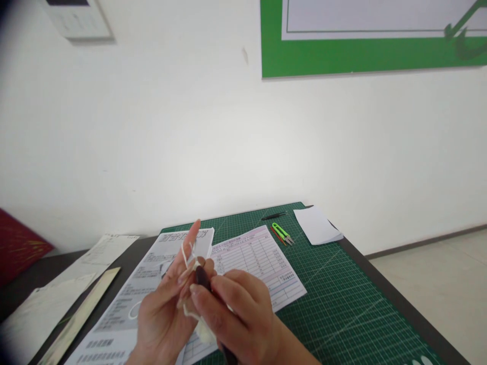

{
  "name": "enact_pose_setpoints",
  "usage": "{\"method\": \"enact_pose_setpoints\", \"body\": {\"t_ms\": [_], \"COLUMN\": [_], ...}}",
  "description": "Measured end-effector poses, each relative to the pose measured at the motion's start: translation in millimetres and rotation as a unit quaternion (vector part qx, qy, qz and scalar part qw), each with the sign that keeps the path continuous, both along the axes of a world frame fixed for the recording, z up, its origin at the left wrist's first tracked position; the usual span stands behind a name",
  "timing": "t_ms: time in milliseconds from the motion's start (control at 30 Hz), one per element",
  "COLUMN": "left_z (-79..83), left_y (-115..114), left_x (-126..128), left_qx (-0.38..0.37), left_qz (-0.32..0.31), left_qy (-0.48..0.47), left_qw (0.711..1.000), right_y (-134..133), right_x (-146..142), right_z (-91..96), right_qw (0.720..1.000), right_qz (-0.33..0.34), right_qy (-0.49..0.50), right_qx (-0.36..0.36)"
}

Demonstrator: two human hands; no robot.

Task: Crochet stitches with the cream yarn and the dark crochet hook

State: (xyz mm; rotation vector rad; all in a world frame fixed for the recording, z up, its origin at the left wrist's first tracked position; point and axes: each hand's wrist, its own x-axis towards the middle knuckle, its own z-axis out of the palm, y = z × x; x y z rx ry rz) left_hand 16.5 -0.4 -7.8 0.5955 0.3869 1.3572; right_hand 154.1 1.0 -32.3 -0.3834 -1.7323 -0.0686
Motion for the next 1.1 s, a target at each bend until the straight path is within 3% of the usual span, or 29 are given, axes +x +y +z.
{"method": "enact_pose_setpoints", "body": {"t_ms": [100,233,367,433,967,1100], "left_z": [0.4,-1.3,0.4,3.4,7.4,9.2], "left_y": [0.2,0.0,0.3,0.6,2.9,2.3], "left_x": [-3.7,-6.1,-8.9,-10.9,-17.9,-19.1], "left_qx": [0.012,0.040,0.053,0.055,0.082,0.073], "left_qz": [-0.029,-0.033,-0.034,-0.032,-0.039,-0.044], "left_qy": [-0.033,-0.027,-0.019,-0.018,-0.007,-0.018], "left_qw": [0.999,0.998,0.998,0.998,0.996,0.996], "right_y": [-0.1,-2.5,-1.7,-0.3,3.1,4.7], "right_x": [-4.8,-14.9,-17.1,-14.9,-7.1,-5.3], "right_z": [2.4,6.2,1.7,-1.2,1.7,2.3], "right_qw": [0.986,0.919,0.847,0.827,0.769,0.769], "right_qz": [0.082,0.185,0.269,0.290,0.329,0.337], "right_qy": [0.094,0.237,0.314,0.332,0.381,0.375], "right_qx": [-0.112,-0.255,-0.333,-0.347,-0.394,-0.392]}}
